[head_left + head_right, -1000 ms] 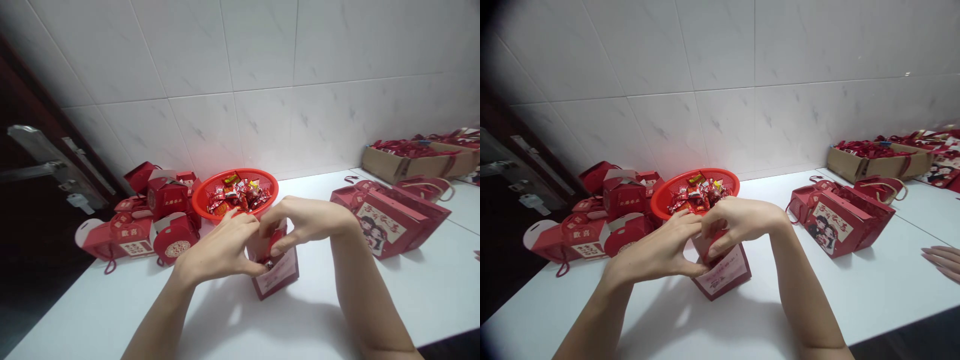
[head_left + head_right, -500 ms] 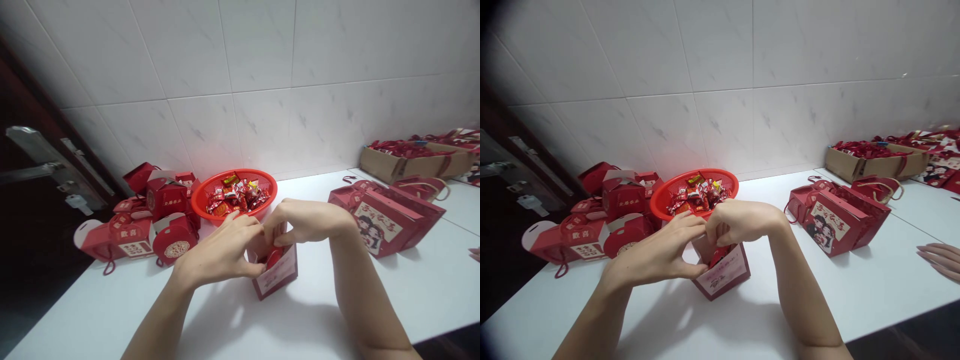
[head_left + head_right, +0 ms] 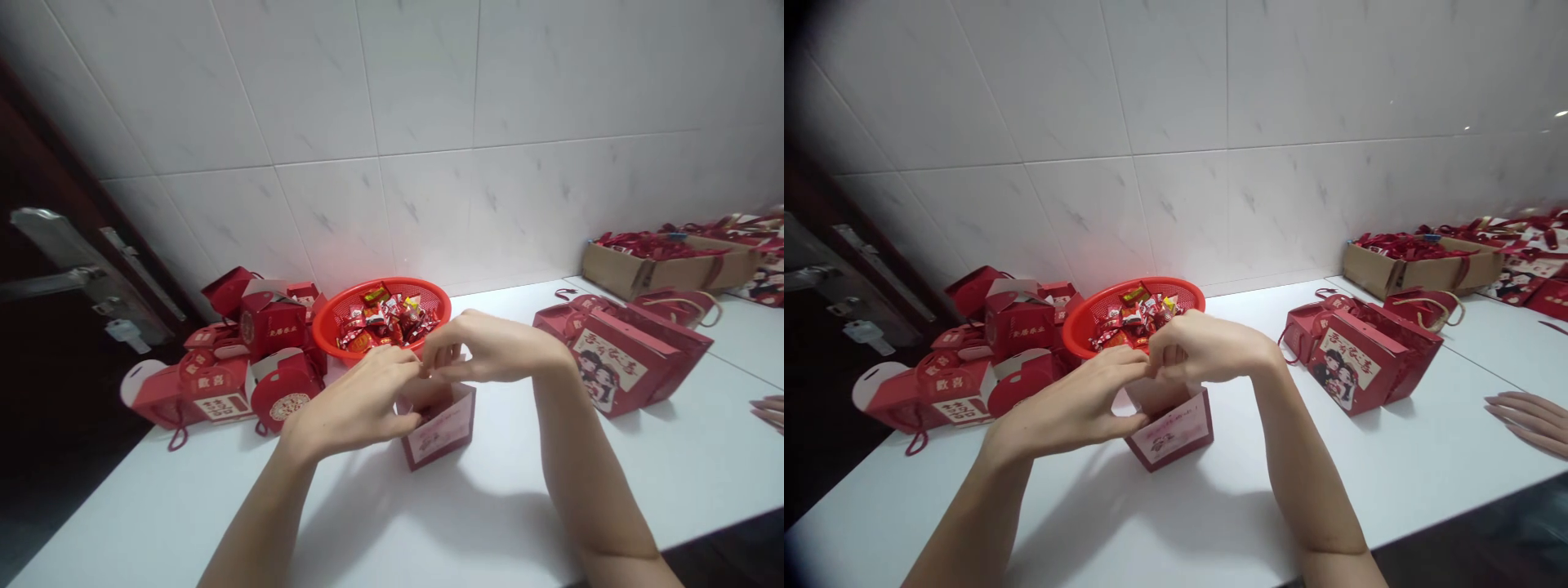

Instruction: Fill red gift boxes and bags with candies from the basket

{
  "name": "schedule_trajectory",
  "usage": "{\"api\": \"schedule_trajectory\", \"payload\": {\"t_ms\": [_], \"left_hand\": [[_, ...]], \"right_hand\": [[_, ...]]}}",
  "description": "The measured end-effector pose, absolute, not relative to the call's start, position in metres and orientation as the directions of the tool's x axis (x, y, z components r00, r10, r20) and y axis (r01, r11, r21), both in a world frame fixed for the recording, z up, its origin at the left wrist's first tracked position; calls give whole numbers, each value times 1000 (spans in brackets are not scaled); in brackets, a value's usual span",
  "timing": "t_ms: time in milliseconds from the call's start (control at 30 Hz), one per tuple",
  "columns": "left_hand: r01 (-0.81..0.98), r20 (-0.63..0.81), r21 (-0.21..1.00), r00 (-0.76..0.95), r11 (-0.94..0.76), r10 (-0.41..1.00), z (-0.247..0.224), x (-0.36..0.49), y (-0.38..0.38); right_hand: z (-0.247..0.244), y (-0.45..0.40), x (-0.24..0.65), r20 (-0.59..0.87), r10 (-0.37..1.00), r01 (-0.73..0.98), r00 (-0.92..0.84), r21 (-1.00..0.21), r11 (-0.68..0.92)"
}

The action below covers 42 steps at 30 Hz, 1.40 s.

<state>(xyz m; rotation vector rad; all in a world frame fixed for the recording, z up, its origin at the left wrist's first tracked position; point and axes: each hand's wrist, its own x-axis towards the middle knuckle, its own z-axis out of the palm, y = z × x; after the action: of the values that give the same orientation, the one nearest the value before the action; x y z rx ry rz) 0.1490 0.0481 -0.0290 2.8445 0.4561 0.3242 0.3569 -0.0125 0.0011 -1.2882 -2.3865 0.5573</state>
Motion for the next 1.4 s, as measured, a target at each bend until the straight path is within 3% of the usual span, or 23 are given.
{"api": "schedule_trajectory", "payload": {"t_ms": [300, 567, 700, 900, 1100, 1400], "left_hand": [[303, 124, 325, 926, -896, 358, -29, 157, 70], [189, 236, 523, 905, -831, 355, -38, 162, 89], [158, 305, 577, 868, -802, 391, -52, 168, 95], [26, 419, 738, 766, -675, 487, -85, 163, 85], [-56, 350, 899, 687, -434, 636, -124, 156, 72], [-128, 462, 882, 427, -454, 778, -145, 173, 59]], "right_hand": [[-22, 2, 378, 477, 830, 666, -288, -523, 532], [-88, -4, 388, 327, 919, 389, -219, -835, 390], [-112, -8, 381, 333, 941, 208, -64, -918, 339], [-135, -3, 370, 367, 915, 32, 167, -929, 367], [-143, -4, 364, 422, 887, 33, 189, -905, 424], [-151, -10, 367, 439, 890, 4, 122, -897, 442]]}}
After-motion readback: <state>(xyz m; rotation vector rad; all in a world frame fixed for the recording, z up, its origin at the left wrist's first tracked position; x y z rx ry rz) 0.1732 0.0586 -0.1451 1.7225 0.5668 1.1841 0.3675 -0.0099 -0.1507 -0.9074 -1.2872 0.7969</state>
